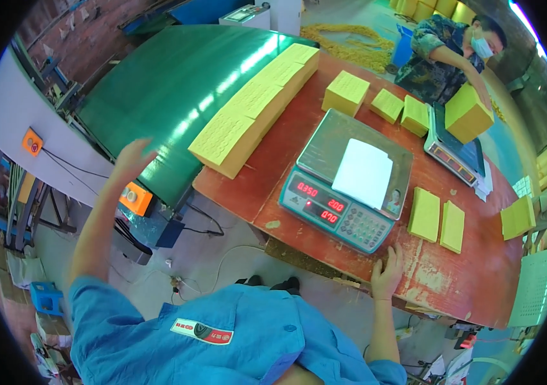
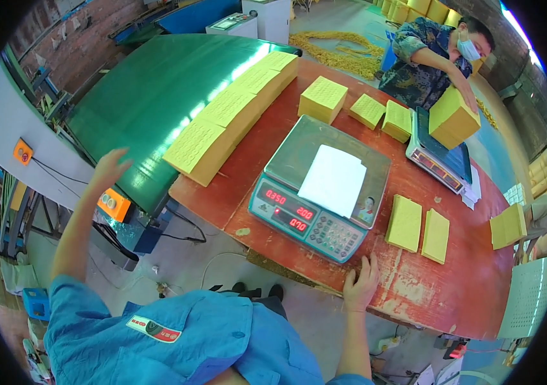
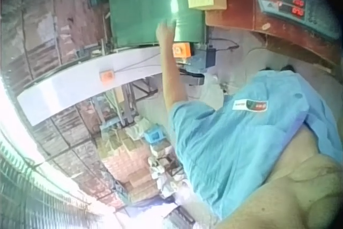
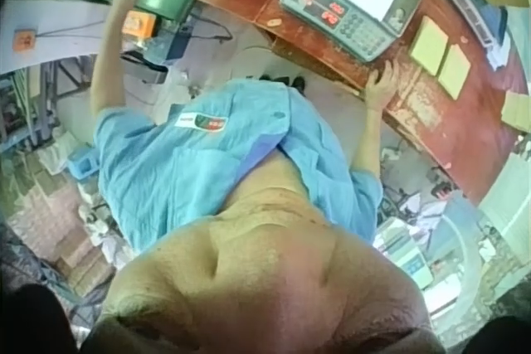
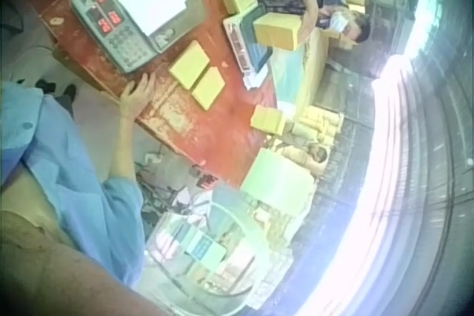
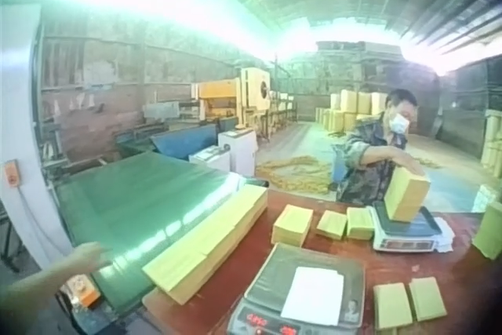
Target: The recorder is shown bundling and weighing stacks of yellow paper in a mill environment.
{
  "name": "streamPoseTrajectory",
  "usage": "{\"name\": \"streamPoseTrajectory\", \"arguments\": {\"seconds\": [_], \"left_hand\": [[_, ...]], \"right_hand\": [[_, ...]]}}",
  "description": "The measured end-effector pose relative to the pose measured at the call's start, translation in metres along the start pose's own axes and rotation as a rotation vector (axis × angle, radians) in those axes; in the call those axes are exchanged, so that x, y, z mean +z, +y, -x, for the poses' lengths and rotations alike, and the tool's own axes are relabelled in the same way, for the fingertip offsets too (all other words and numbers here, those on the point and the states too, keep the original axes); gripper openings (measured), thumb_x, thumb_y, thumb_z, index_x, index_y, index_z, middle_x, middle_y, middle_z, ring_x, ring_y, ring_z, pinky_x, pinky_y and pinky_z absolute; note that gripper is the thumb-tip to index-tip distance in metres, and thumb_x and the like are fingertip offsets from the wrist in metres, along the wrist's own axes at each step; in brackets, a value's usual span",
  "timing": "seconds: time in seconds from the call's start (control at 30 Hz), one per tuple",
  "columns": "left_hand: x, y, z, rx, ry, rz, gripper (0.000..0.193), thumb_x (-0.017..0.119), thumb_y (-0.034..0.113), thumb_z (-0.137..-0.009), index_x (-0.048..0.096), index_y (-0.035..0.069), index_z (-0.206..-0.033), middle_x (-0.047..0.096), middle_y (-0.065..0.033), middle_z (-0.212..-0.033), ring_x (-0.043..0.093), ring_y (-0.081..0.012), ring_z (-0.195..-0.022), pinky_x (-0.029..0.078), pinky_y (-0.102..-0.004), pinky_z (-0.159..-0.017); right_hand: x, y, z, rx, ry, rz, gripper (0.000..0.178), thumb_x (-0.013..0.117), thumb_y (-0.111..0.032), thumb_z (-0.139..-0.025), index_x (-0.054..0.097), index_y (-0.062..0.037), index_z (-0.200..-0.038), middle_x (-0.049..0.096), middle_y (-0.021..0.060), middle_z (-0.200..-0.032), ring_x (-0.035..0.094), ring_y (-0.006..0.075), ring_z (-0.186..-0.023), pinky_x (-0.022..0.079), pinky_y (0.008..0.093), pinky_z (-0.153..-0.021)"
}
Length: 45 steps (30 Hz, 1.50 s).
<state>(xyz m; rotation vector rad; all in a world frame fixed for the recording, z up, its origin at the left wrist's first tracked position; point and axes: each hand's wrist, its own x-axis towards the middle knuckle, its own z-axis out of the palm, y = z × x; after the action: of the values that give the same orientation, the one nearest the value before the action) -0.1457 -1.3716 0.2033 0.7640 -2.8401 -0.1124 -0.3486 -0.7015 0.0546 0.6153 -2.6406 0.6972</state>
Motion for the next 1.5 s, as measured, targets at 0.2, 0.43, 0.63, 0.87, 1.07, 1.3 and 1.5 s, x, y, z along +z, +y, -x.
{"name": "streamPoseTrajectory", "arguments": {"seconds": [0.2, 0.43, 0.63, 0.87, 1.07, 1.3, 1.5], "left_hand": [[0.086, 0.115, -0.105, -0.202, 0.037, 0.334, 0.065, 0.048, 0.052, -0.093, 0.048, -0.001, -0.131, 0.057, -0.0252, -0.127, 0.056, -0.0389, -0.116, 0.046, -0.0449, -0.096], [0.093, 0.151, -0.069, -0.229, 0.005, 0.217, 0.051, 0.045, 0.048, -0.095, 0.053, 0.001, -0.112, 0.062, -0.0217, -0.107, 0.062, -0.0373, -0.101, 0.049, -0.0474, -0.085], [0.087, 0.187, 0.026, 0.122, -0.007, 0.316, 0.053, 0.051, 0.04, -0.093, 0.048, 0.004, -0.131, 0.062, -0.0213, -0.11, 0.059, -0.0392, -0.104, 0.048, -0.0482, -0.086], [0.08, 0.17, 0.098, -0.133, -0.022, 0.701, 0.052, 0.048, 0.031, -0.098, 0.041, 0.0, -0.139, 0.06, -0.0227, -0.12, 0.06, -0.0345, -0.111, 0.046, -0.042, -0.093], [0.057, 0.203, 0.084, -0.413, -0.319, 1.877, 0.048, 0.044, 0.035, -0.103, 0.046, 0.0, -0.135, 0.056, -0.0123, -0.124, 0.058, -0.0187, -0.108, 0.05, -0.0306, -0.087], [0.031, 0.249, 0.06, -0.374, -0.12, 1.591, 0.049, 0.044, 0.036, -0.103, 0.046, 0.0, -0.135, 0.056, -0.0126, -0.125, 0.058, -0.0182, -0.108, 0.05, -0.0303, -0.087], [0.014, 0.248, 0.056, -0.324, 0.071, 1.233, 0.049, 0.042, 0.036, -0.103, 0.046, -0.001, -0.134, 0.056, -0.0141, -0.124, 0.058, -0.0207, -0.108, 0.048, -0.0322, -0.089]], "right_hand": [[0.003, -0.033, 0.007, -0.037, 0.175, -0.127, 0.04, 0.054, 0.005, -0.082, 0.057, 0.001, -0.122, 0.054, 0.0205, -0.132, 0.05, 0.0344, -0.126, 0.037, 0.0425, -0.108], [0.053, -0.209, 0.062, 0.301, -0.521, -1.066, 0.036, 0.056, -0.004, -0.09, 0.055, -0.0003, -0.126, 0.06, 0.0142, -0.124, 0.062, 0.0261, -0.109, 0.047, 0.0374, -0.096], [0.18, -0.253, 0.064, 0.893, -0.83, -1.923, 0.046, 0.051, -0.016, -0.095, 0.043, -0.004, -0.139, 0.055, 0.0109, -0.133, 0.054, 0.0234, -0.118, 0.043, 0.0371, -0.097], [0.115, -0.275, 0.043, 0.371, -0.926, -1.772, 0.064, 0.059, -0.018, -0.091, 0.033, -0.0013, -0.147, 0.038, 0.0146, -0.149, 0.036, 0.0253, -0.138, 0.03, 0.0402, -0.112], [-0.002, -0.252, -0.04, -0.279, -0.458, -1.104, 0.076, 0.068, -0.016, -0.083, 0.032, -0.0004, -0.147, 0.028, 0.0182, -0.153, 0.027, 0.0325, -0.143, 0.026, 0.0412, -0.114], [-0.031, -0.21, -0.092, -0.497, -0.282, -1.023, 0.088, 0.073, -0.011, -0.075, 0.026, -0.0013, -0.149, 0.032, 0.0202, -0.149, 0.034, 0.0357, -0.138, 0.032, 0.043, -0.112], [0.083, -0.238, -0.071, -0.116, -0.805, -1.576, 0.075, 0.065, -0.013, -0.081, 0.03, 0.0013, -0.146, 0.048, 0.0174, -0.137, 0.045, 0.0278, -0.131, 0.036, 0.0382, -0.107]]}}
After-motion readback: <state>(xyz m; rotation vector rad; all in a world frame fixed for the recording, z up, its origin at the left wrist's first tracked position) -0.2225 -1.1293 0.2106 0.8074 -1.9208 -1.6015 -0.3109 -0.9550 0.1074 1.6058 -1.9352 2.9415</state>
